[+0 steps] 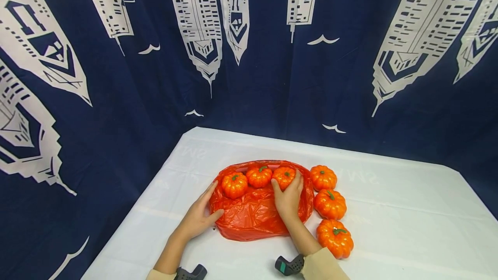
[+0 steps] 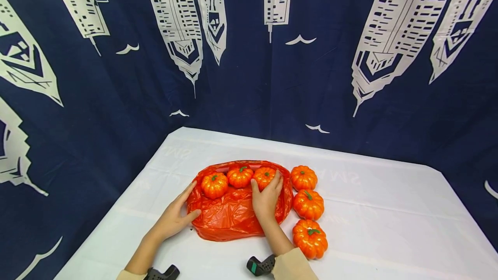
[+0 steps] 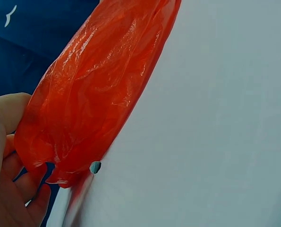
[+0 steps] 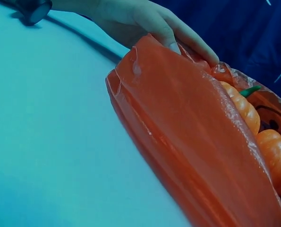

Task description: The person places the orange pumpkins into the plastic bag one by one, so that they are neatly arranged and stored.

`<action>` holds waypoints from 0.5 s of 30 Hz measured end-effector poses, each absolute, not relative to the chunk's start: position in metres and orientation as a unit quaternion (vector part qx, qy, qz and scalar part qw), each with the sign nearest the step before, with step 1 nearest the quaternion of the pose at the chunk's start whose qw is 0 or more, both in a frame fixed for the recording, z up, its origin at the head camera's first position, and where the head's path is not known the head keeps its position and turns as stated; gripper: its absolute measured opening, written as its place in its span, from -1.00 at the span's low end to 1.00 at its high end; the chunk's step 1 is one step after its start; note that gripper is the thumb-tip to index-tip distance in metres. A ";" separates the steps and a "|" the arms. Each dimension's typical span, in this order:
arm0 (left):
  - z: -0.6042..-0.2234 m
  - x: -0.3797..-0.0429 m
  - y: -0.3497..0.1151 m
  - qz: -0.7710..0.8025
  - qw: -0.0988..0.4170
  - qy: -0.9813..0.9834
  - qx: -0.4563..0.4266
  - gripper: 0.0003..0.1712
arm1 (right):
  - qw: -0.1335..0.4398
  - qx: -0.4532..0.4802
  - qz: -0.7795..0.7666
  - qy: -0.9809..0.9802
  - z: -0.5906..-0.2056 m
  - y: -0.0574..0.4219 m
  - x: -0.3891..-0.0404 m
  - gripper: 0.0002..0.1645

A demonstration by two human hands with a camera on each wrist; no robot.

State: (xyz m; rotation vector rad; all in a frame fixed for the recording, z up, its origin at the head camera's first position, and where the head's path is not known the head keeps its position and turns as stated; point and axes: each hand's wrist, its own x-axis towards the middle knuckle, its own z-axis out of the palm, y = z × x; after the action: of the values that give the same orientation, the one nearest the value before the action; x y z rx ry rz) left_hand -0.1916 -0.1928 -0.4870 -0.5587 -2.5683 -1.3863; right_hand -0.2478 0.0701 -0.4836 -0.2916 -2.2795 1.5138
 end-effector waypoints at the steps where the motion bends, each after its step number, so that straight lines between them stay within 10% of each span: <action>1: -0.487 -0.192 -0.193 -0.464 0.086 -0.861 -0.189 -0.07 | 0.194 -0.105 0.538 -0.813 -0.483 0.070 -0.248 -0.01; 15: -0.489 -0.192 -0.194 -0.463 0.086 -0.862 -0.188 -0.07 | 0.155 -0.076 0.533 -0.828 -0.459 0.079 -0.234 -0.05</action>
State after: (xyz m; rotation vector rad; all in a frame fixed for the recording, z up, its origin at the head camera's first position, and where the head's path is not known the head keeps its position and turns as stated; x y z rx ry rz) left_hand -0.1920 -0.1935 -0.4893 -0.5611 -2.5677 -1.3802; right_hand -0.2336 0.0792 -0.4590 -0.2189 -2.3725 1.5266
